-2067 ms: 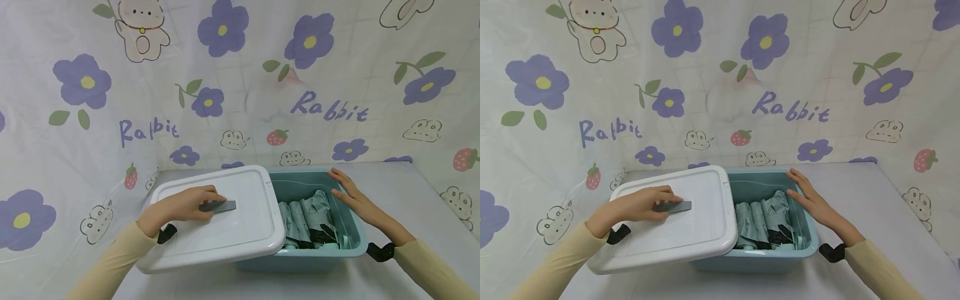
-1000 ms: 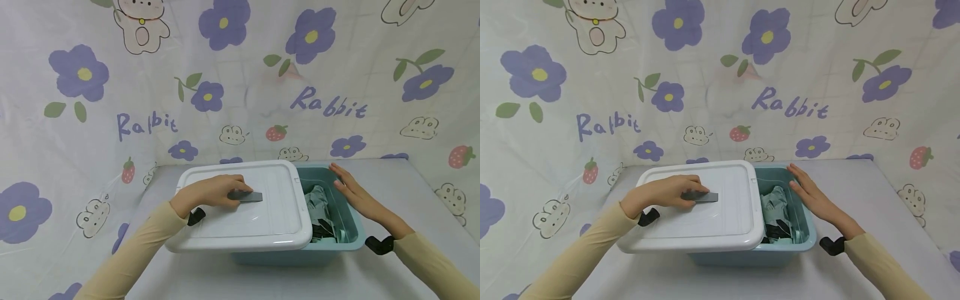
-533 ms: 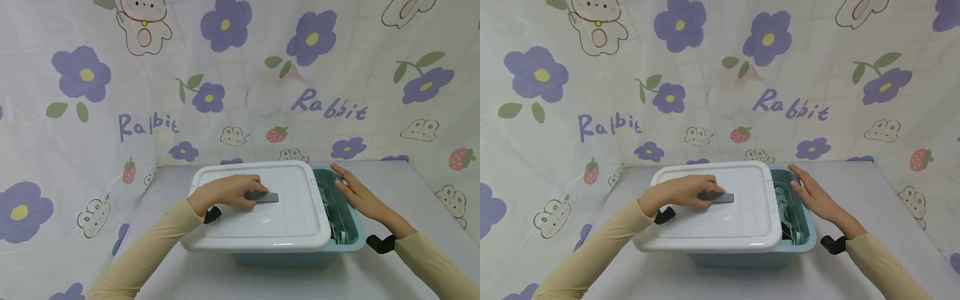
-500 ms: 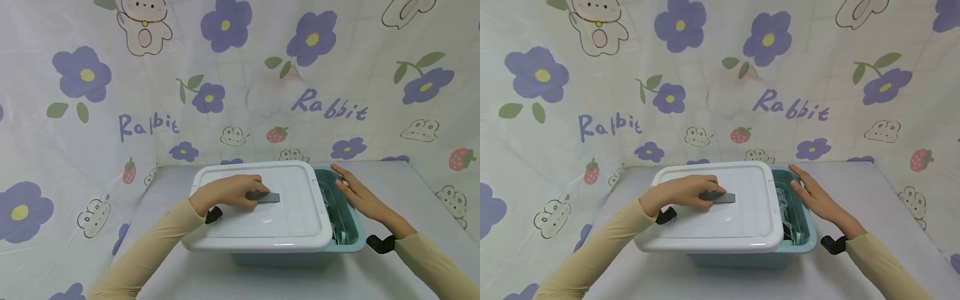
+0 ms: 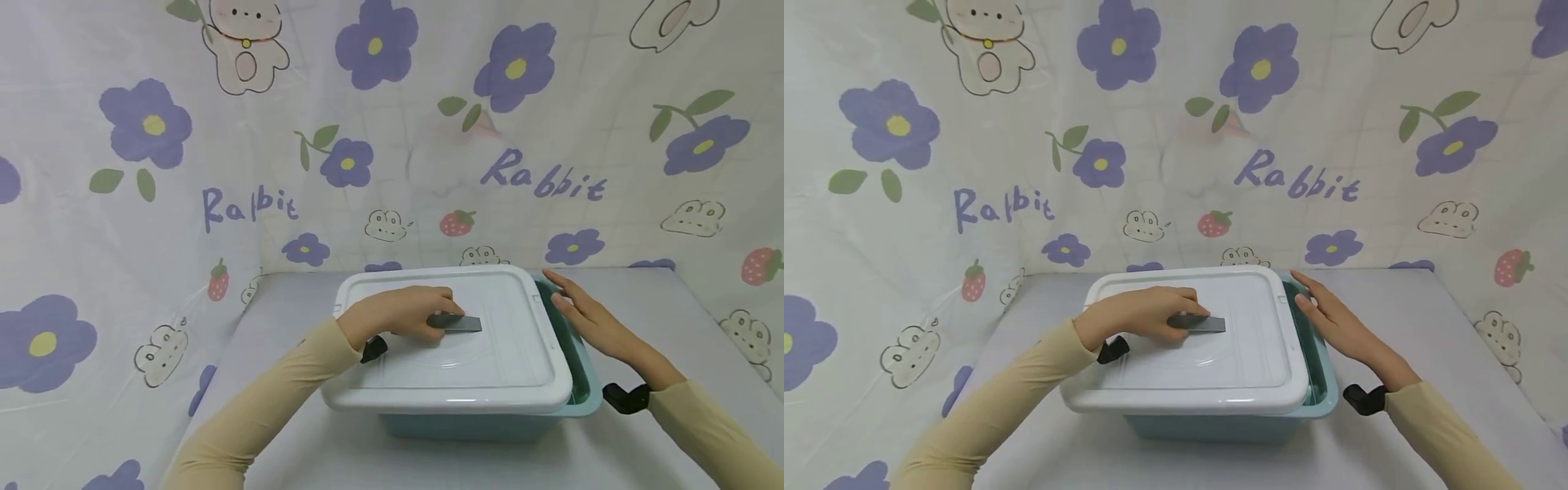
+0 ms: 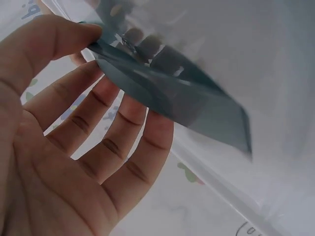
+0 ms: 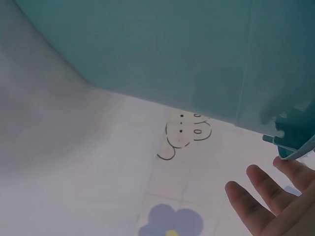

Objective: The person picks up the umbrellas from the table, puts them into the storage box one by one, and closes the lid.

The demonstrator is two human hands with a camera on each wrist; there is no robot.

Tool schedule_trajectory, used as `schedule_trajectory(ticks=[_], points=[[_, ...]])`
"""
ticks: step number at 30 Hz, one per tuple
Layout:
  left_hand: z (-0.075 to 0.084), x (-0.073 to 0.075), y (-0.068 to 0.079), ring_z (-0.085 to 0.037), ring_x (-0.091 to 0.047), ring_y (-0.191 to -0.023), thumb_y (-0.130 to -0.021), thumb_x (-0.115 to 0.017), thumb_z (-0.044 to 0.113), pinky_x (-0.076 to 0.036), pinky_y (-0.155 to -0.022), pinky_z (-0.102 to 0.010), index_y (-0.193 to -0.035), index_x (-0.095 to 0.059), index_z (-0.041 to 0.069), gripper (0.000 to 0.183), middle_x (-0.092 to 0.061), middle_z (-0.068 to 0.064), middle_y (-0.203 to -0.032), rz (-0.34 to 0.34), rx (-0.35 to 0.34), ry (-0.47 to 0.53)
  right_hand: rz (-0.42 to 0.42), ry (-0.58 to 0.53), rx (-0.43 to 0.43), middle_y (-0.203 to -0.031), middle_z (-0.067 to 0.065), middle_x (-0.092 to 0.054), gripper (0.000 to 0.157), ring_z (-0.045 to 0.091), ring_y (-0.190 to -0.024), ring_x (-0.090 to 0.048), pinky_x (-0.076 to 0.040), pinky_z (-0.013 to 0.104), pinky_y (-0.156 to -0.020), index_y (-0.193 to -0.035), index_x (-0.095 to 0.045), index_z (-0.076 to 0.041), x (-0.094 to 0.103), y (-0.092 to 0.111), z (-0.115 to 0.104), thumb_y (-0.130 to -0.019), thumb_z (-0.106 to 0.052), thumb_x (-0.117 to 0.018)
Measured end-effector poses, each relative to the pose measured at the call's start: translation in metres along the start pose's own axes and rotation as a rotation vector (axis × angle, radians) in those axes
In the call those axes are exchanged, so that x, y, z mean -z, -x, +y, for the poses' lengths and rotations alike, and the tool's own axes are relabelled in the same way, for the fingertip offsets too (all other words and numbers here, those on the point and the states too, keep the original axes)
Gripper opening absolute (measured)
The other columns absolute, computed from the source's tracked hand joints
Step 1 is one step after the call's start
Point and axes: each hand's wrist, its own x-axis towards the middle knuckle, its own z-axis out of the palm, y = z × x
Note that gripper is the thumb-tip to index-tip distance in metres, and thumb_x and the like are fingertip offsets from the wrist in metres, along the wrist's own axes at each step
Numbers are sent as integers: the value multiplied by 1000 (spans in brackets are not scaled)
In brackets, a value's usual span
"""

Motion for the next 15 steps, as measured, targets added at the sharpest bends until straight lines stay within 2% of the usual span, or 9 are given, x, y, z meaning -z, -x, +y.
schedule_trajectory(ticks=[5, 10, 15], points=[[8, -1, -10, -11, -50, -85, -85, -57, 12, -40, -75, -17, -127, -58, 13, 42, -55, -1, -103, -14, -14, -22, -5, 15, 11, -148, 26, -22, 56, 51, -122, -39, -38, 66, -87, -150, -8, -16, 0, 0, -4, -101, -24, -33], [16, 0, -20, -9, -46, -79, -85, -57, 12, -37, -71, -16, -128, -57, 13, 42, -54, 0, -101, -17, -31, -72, -7, 31, 20, -147, 27, -23, 57, 50, -113, -49, -49, 57, -78, -150, -9, -17, 1, -2, -7, -101, -25, -36], [22, -1, -27, -9, -47, -79, -87, -56, 12, -37, -72, -16, -127, -57, 13, 40, -55, -1, -102, -14, -39, -97, 7, 57, 3, -146, 27, -25, 59, 54, -113, -47, -49, 58, -77, -150, -12, -18, 4, -1, -6, -99, -25, -41]])
